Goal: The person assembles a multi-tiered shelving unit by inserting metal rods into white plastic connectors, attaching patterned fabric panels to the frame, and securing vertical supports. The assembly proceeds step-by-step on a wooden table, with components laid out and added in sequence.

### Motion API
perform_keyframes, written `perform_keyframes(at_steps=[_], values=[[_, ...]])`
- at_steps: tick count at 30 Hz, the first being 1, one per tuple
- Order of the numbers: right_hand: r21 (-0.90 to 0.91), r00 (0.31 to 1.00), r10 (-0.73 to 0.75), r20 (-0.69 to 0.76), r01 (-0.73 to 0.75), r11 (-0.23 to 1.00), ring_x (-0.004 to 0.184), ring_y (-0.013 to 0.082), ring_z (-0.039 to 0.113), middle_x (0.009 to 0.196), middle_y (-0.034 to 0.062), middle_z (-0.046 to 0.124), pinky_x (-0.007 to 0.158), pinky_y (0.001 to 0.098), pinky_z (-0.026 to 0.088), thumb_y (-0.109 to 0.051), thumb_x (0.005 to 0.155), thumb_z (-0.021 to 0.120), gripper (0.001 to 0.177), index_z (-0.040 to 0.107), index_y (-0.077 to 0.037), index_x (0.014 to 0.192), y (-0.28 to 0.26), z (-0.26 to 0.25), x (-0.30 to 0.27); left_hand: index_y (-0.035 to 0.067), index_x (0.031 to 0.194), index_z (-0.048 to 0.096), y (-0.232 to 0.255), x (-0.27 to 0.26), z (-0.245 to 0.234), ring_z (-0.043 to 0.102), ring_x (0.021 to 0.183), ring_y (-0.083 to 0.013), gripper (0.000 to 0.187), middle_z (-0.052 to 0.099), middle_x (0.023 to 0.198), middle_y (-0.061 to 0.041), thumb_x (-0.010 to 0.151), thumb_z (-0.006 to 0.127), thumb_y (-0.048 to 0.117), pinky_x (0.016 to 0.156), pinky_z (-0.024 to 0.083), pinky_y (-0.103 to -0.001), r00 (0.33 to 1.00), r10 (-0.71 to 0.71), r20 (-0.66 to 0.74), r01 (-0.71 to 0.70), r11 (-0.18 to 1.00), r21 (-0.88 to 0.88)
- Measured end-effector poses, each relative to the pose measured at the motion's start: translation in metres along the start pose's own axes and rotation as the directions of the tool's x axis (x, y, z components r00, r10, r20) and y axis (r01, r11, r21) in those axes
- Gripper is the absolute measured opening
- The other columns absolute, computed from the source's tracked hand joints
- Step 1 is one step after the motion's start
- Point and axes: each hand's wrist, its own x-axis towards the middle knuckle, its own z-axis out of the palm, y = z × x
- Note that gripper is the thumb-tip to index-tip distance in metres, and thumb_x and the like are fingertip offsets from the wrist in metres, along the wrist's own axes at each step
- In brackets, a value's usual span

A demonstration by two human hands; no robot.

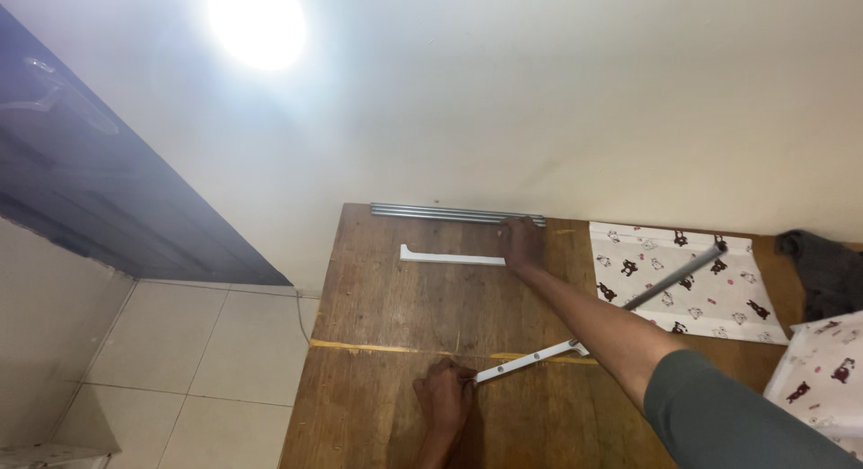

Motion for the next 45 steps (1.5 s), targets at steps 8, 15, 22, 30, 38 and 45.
perform_keyframes(at_steps=[8,15,22,30,38,45], values=[[-0.205,0.953,-0.005,0.304,0.071,0.976,0.123,0.0409,0.047,0.133,0.0188,0.053,0.103,0.0555,0.041,-0.022,0.087,0.067,0.038,0.065,-0.007,0.122,-0.004,0.004,0.004,0.014,0.088,0.084,-0.002,0.0,0.002,0.064,0.091,-0.0232,0.016,0.07,0.086,-0.004,0.072,0.085,0.008,0.075,0.034,-0.041,0.998,0.006,-0.056,-0.011,0.997,-0.076],[-0.237,0.972,-0.055,0.23,0.111,0.965,0.128,0.0368,0.046,0.132,0.0159,0.055,0.109,0.058,0.031,-0.018,0.089,0.064,0.029,0.066,-0.009,0.116,0.011,0.013,0.0,0.015,0.087,0.084,0.001,0.005,-0.002,0.063,0.09,-0.0241,0.015,0.069,0.087,-0.005,0.073,0.085,0.01,0.076,0.033,-0.041,0.999,-0.041,0.029,0.043,0.998,-0.038],[-0.32,0.978,-0.027,0.206,0.093,0.943,0.126,0.0347,0.053,0.125,0.0121,0.063,0.107,0.0594,0.032,-0.02,0.091,0.065,0.017,0.07,-0.015,0.106,0.021,0.015,0.0,0.017,0.087,0.084,-0.004,0.007,0.001,0.064,0.091,-0.0239,0.016,0.07,0.088,-0.004,0.071,0.086,0.013,0.075,0.035,-0.043,1.0,-0.009,-0.007,0.008,0.997,-0.071],[-0.15,0.97,-0.198,-0.139,0.177,0.973,0.108,0.0355,0.059,0.107,0.0119,0.068,0.098,0.0526,0.039,-0.014,0.09,0.068,0.021,0.066,-0.01,0.11,-0.004,-0.016,-0.03,0.02,0.087,0.082,-0.01,0.013,0.009,0.065,0.095,-0.0238,0.011,0.07,0.091,-0.003,0.077,0.084,0.018,0.077,0.039,-0.043,0.994,-0.055,0.096,0.052,0.998,0.041],[0.115,0.994,-0.101,-0.035,0.104,0.988,0.087,0.0298,0.062,0.092,0.0121,0.067,0.081,0.0464,0.046,-0.009,0.094,0.06,0.017,0.069,-0.005,0.108,-0.065,-0.081,-0.139,0.021,0.092,0.081,0.001,0.004,0.001,0.064,0.1,-0.0222,0.014,0.07,0.096,-0.001,0.079,0.08,0.015,0.083,0.039,-0.044,0.998,-0.042,0.054,0.038,0.997,0.074],[0.336,0.881,0.127,0.456,-0.303,0.892,0.069,0.0168,0.062,0.073,0.0061,0.063,0.063,0.0343,0.048,-0.029,0.088,0.076,0.032,0.072,0.002,0.095,-0.052,-0.125,-0.223,0.021,0.096,0.079,0.003,-0.005,0.011,0.06,0.106,-0.022,0.017,0.067,0.102,-0.002,0.086,0.068,0.014,0.088,0.036,-0.043,0.998,0.057,0.026,-0.061,0.97,0.236]])
